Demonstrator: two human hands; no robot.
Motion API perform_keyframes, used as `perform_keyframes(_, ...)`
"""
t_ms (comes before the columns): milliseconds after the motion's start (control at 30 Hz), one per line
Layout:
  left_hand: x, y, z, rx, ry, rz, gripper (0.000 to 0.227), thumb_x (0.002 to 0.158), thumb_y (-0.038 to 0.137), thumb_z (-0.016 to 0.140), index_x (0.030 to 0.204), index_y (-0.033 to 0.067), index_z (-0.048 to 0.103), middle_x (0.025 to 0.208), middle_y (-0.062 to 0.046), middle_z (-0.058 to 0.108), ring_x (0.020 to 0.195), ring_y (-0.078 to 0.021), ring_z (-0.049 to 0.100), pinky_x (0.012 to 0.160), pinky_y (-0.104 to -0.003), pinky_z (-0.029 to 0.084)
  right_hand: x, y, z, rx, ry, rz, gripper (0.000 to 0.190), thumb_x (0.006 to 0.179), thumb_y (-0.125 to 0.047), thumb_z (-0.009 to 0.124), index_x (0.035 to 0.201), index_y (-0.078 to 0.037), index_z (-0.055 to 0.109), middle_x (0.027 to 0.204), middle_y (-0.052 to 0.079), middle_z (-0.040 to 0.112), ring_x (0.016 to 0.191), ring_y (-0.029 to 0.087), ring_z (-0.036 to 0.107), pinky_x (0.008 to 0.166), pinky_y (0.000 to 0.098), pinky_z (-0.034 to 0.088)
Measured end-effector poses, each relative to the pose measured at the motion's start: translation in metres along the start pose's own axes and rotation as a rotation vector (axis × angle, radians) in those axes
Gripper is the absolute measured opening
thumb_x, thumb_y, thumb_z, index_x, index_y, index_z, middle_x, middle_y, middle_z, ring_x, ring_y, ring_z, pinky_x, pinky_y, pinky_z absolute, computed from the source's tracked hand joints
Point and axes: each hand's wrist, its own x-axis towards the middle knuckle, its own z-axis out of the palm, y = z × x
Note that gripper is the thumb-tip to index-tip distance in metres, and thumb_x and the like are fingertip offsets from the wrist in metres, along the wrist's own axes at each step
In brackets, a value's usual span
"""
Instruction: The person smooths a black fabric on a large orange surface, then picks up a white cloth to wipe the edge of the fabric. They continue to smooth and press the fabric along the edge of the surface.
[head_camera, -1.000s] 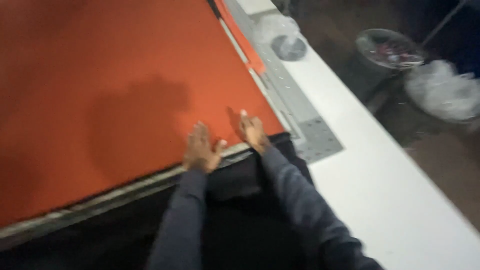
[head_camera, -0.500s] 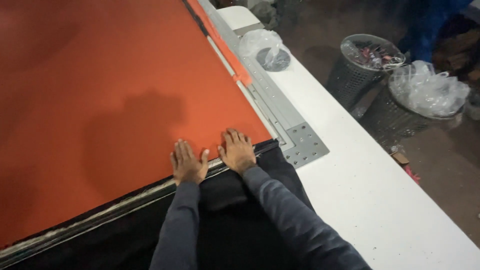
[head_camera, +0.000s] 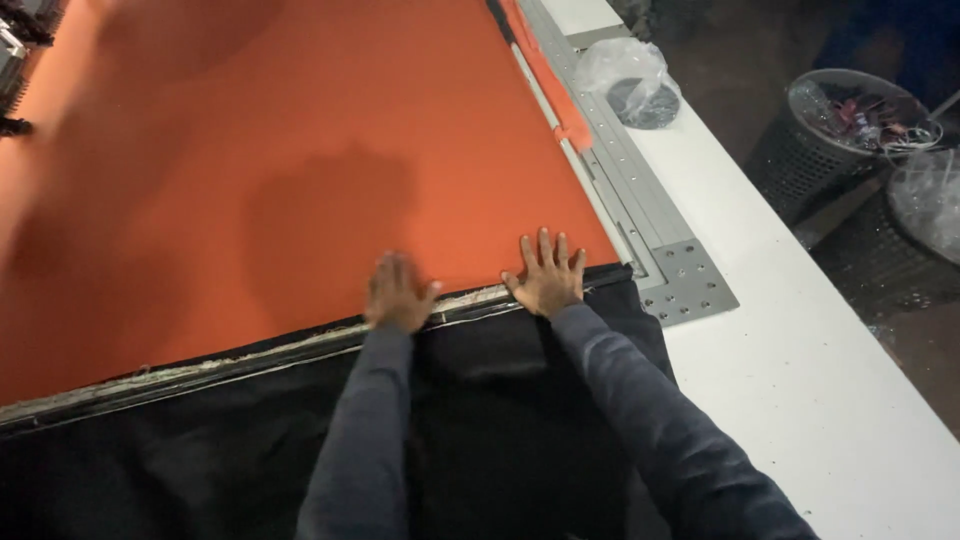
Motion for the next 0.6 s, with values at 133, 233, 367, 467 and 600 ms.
perform_keyframes(133, 0.020, -0.027, -0.058, 0.083, -0.921, -0.257, 0.107, 0.092, 0.092, 0.006, 0.167, 0.0154, 0.000, 0.174, -0.012, -0.005, 0.160, -0.0318, -0.008, 0.129, -0.055, -0.003, 0.003, 0.007, 0.030, -0.026, 0.494, -0.073, 0.085, 0.082, -0.085, 0.051, 0.143, -0.027, 0.062, 0.149, 0.010, 0.057, 0.140, 0.043, 0.046, 0.103, 0.0754, 0.032)
perform_keyframes(233, 0.025, -0.020, -0.064, 0.118, -1.022, -0.196, 0.098, 0.096, 0.085, -0.001, 0.167, 0.0184, -0.002, 0.174, -0.011, -0.007, 0.160, -0.0298, -0.010, 0.129, -0.053, -0.007, 0.003, 0.008, 0.037, -0.041, 0.561, -0.116, 0.088, 0.081, -0.088, 0.050, 0.142, -0.026, 0.063, 0.149, 0.009, 0.058, 0.140, 0.040, 0.048, 0.107, 0.0724, 0.027)
perform_keyframes(367, 0.023, -0.009, -0.076, 0.027, -0.996, 0.019, 0.076, 0.106, 0.069, 0.009, 0.168, 0.0242, 0.011, 0.175, -0.006, 0.004, 0.161, -0.0274, 0.003, 0.130, -0.048, 0.002, 0.007, 0.010, 0.064, -0.065, 0.667, -0.118, 0.090, 0.082, -0.092, 0.043, 0.140, -0.026, 0.065, 0.153, 0.008, 0.055, 0.144, 0.035, 0.046, 0.114, 0.0680, 0.024)
perform_keyframes(467, 0.005, -0.012, -0.056, -0.035, -0.645, 0.131, 0.063, 0.109, 0.056, 0.030, 0.162, 0.0220, 0.035, 0.170, -0.009, 0.028, 0.155, -0.0322, 0.029, 0.126, -0.051, 0.024, 0.009, 0.009, 0.048, -0.132, 0.661, -0.159, 0.081, 0.083, -0.085, 0.047, 0.140, -0.029, 0.065, 0.146, 0.006, 0.061, 0.137, 0.034, 0.053, 0.105, 0.0664, 0.037)
perform_keyframes(600, -0.006, 0.020, -0.029, 0.019, -0.105, 0.205, 0.060, 0.097, 0.058, 0.056, 0.143, 0.0207, 0.063, 0.151, -0.011, 0.056, 0.138, -0.0304, 0.055, 0.110, -0.050, 0.047, 0.006, 0.010, 0.040, -0.044, 0.629, -0.190, 0.081, 0.084, -0.082, 0.046, 0.136, -0.023, 0.068, 0.142, 0.009, 0.064, 0.138, 0.034, 0.053, 0.112, 0.0665, 0.033)
